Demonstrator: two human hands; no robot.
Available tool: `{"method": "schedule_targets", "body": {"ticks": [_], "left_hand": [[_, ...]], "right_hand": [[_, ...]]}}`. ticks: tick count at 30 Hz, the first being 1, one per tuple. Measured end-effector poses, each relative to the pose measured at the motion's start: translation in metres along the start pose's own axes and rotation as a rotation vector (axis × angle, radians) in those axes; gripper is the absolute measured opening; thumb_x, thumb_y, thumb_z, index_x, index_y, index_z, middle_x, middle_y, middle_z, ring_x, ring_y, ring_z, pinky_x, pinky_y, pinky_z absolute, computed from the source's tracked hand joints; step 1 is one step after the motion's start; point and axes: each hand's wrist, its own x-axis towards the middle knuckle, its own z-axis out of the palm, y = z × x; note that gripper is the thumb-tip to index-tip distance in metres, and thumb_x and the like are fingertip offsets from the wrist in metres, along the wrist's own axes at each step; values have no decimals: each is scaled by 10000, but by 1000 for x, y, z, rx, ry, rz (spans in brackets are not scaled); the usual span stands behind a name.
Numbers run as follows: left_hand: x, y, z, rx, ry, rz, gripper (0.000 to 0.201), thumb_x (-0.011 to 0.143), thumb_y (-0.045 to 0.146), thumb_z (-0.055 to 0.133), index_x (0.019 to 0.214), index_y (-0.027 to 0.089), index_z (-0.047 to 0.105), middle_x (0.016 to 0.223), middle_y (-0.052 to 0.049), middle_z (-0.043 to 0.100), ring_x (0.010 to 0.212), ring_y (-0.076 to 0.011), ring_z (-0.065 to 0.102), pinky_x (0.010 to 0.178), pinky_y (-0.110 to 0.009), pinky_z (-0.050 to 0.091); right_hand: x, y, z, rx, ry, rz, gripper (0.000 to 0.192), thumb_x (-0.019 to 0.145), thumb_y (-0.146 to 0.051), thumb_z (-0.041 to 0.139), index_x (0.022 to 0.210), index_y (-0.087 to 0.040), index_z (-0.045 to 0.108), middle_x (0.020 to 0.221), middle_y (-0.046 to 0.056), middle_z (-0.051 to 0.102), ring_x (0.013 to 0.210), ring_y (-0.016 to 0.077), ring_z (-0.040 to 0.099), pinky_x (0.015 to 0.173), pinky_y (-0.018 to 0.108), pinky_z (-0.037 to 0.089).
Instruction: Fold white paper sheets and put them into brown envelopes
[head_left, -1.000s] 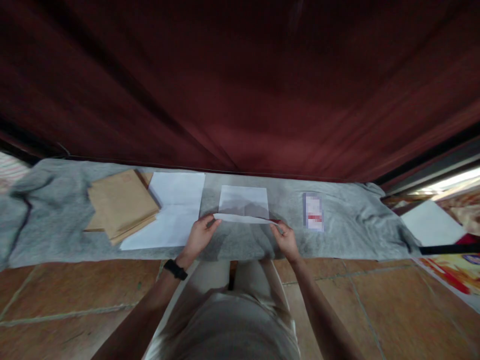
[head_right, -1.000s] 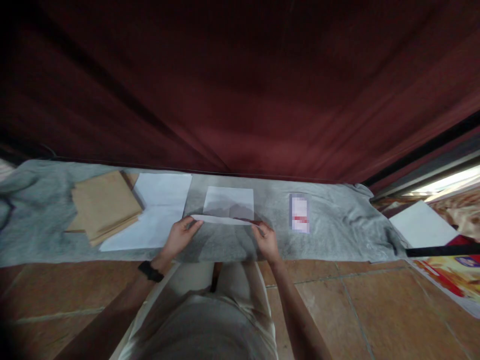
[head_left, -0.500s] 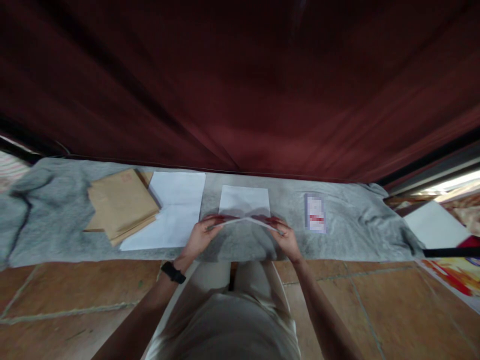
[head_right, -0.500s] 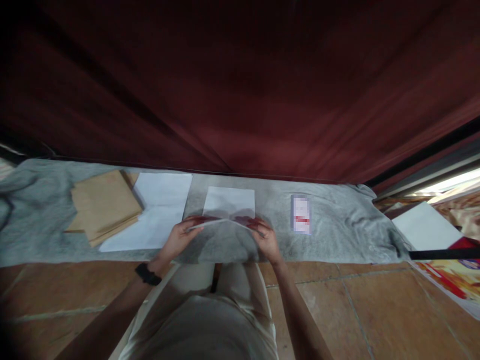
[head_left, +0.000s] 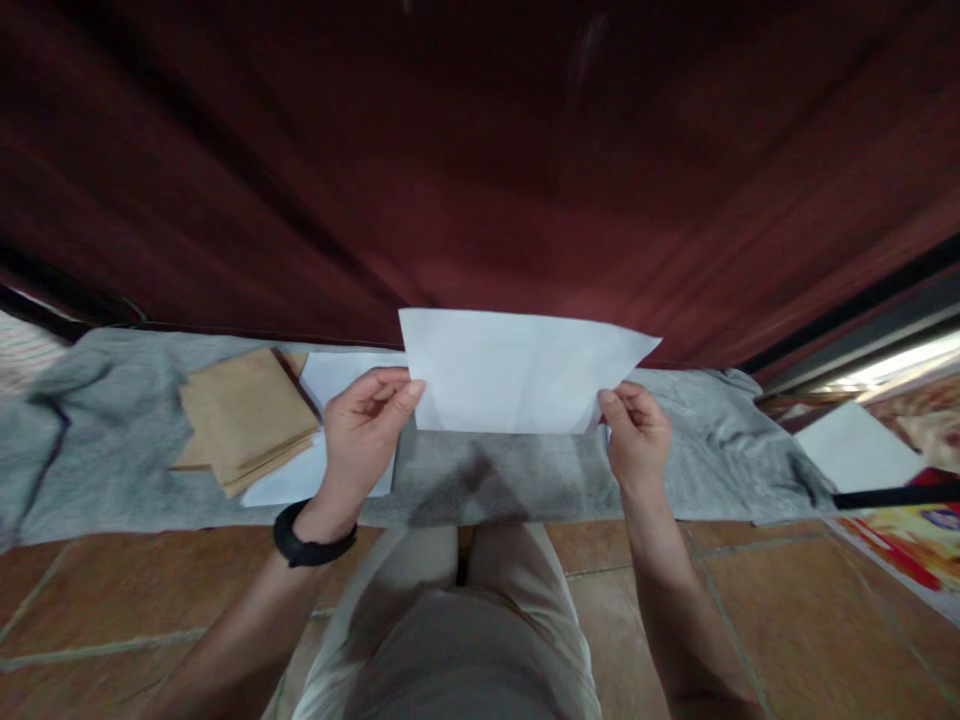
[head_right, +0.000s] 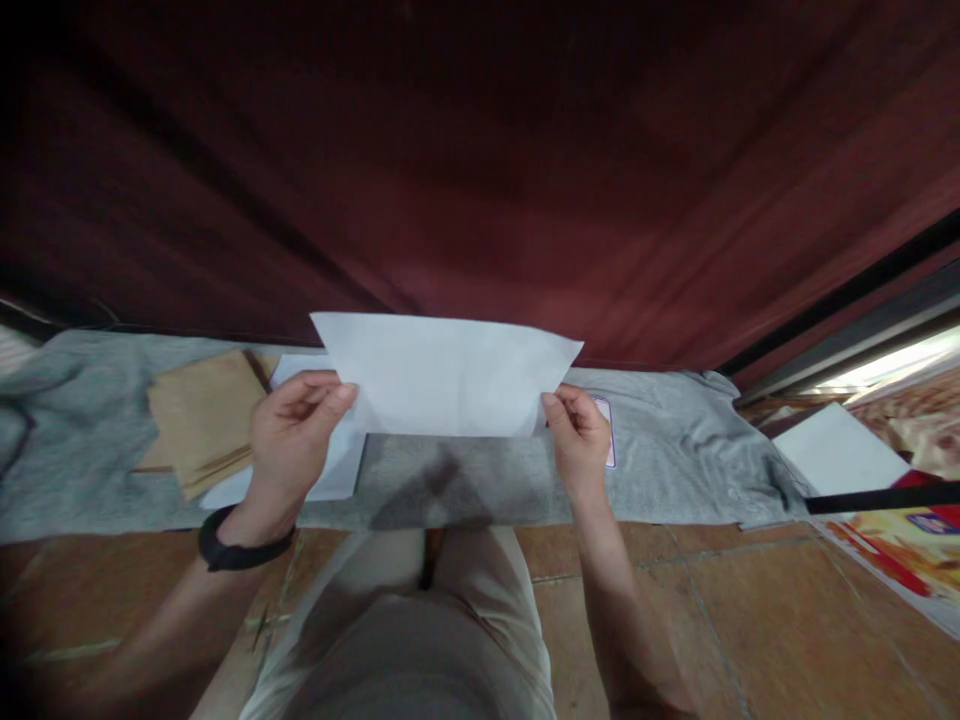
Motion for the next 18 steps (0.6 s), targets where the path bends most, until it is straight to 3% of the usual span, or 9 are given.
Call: {"method": "schedule_targets", "body": {"ticks": [3,7,14,18], "left_hand": [[10,10,3,-171,-75,-33,424,842,504,760,1111,182,704,820,4,707,761,-136,653,710,-224,504],[-2,-15,8,-350,-318,-324,533,818,534,774,1208,182,685,900,-40,755,818,-186,702,681,-247,523],[-38,-67,7,-428,-354,-687,620,845,709,643,1123,160,713,941,-81,782,852,-229,734,709,-299,562],[-54,-87,9,-433,-376,-781,546,851,662,666,1087,171,704,850,-53,769,807,-221,734,679,-295,562]], "right_hand": [[27,-8,12,134,56,31,274,832,-461,759,898,-207,680,643,-65,542,560,88,445,554,202,383],[43,17,33,238,51,159,278,785,-442,746,870,-194,654,725,-47,612,623,93,502,619,214,426],[39,91,57,48,55,219,261,780,-429,627,837,-176,662,743,-24,641,671,118,525,653,234,437],[29,130,67,-105,18,232,314,809,-459,544,859,-172,660,752,-3,657,679,139,556,643,251,451]]}}
